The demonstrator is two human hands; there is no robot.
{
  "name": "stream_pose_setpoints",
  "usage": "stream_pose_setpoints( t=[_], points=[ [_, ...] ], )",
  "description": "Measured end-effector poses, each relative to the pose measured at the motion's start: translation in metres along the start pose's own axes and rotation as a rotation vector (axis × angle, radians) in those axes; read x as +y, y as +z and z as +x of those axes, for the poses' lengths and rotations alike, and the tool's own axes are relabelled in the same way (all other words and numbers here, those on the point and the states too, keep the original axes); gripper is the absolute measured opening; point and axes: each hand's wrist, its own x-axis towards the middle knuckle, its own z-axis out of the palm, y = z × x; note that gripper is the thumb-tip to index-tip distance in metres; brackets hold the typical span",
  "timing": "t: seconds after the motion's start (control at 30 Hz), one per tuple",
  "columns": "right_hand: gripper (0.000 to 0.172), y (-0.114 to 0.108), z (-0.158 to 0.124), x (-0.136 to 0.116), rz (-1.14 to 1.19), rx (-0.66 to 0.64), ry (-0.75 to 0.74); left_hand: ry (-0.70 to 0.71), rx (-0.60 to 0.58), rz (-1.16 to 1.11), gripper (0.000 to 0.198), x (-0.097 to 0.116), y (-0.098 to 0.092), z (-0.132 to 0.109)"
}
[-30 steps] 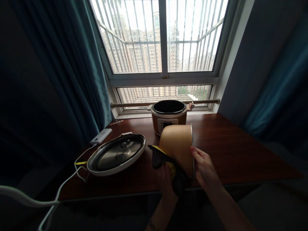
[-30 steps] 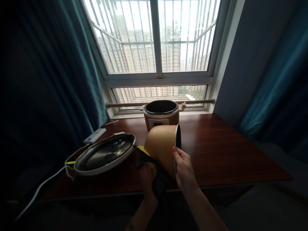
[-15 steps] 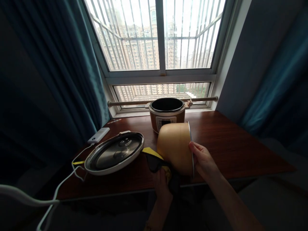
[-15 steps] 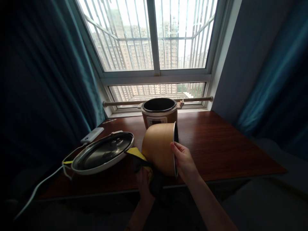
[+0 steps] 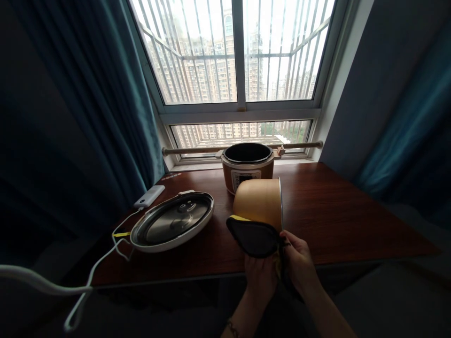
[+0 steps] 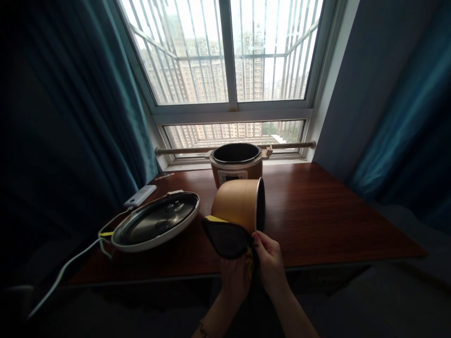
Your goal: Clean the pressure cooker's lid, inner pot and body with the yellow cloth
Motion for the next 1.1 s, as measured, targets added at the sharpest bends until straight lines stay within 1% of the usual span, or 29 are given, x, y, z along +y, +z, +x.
stream_pose_setpoints(
  t=[0.07, 0.17, 0.23, 0.3, 0.33, 0.4, 0.47, 0.53, 0.6, 0.67, 0.73, 0.8, 0.87, 0.93, 1.0, 1.03, 1.1],
  points=[
    [0.030, 0.007, 0.001, -0.006, 0.045, 0.009, 0.023, -0.005, 0.009, 0.014, 0.030, -0.005, 0.000, -0.001],
    [0.028, 0.013, 0.003, -0.018, 0.089, 0.013, 0.029, -0.069, 0.030, 0.095, 0.031, -0.028, 0.006, -0.017],
    [0.027, 0.016, 0.005, -0.024, 0.138, -0.005, 0.043, -0.125, 0.075, 0.117, 0.038, -0.044, 0.012, -0.029],
    [0.027, 0.019, 0.007, -0.028, 0.183, -0.011, 0.060, -0.171, 0.107, 0.117, 0.047, -0.051, 0.015, -0.036],
    [0.027, 0.021, 0.008, -0.030, 0.196, -0.006, 0.060, -0.187, 0.109, 0.119, 0.048, -0.049, 0.015, -0.037],
    [0.027, 0.025, 0.010, -0.031, 0.203, 0.011, 0.045, -0.179, 0.065, 0.120, 0.044, -0.037, 0.013, -0.033],
    [0.027, 0.027, 0.011, -0.034, 0.207, 0.016, 0.031, -0.112, 0.021, 0.093, 0.034, -0.018, 0.008, -0.026],
    [0.026, 0.028, 0.012, -0.038, 0.217, 0.006, 0.044, -0.035, 0.005, 0.039, 0.031, -0.002, 0.006, -0.020],
    [0.026, 0.028, 0.014, -0.045, 0.227, -0.011, 0.078, -0.020, 0.014, -0.005, 0.031, 0.003, 0.007, -0.019],
    [0.027, 0.026, 0.018, -0.053, 0.227, -0.024, 0.112, -0.063, 0.021, -0.015, 0.028, -0.002, 0.012, -0.026],
    [0.028, 0.022, 0.025, -0.059, 0.225, -0.044, 0.140, -0.149, 0.025, -0.008, 0.026, -0.015, 0.018, -0.035],
    [0.030, 0.017, 0.034, -0.063, 0.207, -0.086, 0.155, -0.262, 0.045, -0.017, 0.034, -0.029, 0.023, -0.044],
    [0.034, 0.010, 0.042, -0.061, 0.177, -0.141, 0.142, -0.343, 0.082, -0.054, 0.044, -0.039, 0.026, -0.049],
    [0.040, 0.001, 0.046, -0.055, 0.154, -0.195, 0.101, -0.355, 0.098, -0.082, 0.048, -0.043, 0.027, -0.051],
    [0.045, -0.010, 0.043, -0.044, 0.128, -0.235, 0.056, -0.334, 0.078, -0.073, 0.050, -0.044, 0.026, -0.049],
    [0.046, -0.016, 0.039, -0.038, 0.098, -0.251, 0.034, -0.314, 0.060, -0.059, 0.050, -0.044, 0.025, -0.048],
    [0.041, -0.028, 0.030, -0.025, -0.007, -0.250, -0.009, -0.267, 0.020, -0.026, 0.051, -0.043, 0.023, -0.044]
  ],
)
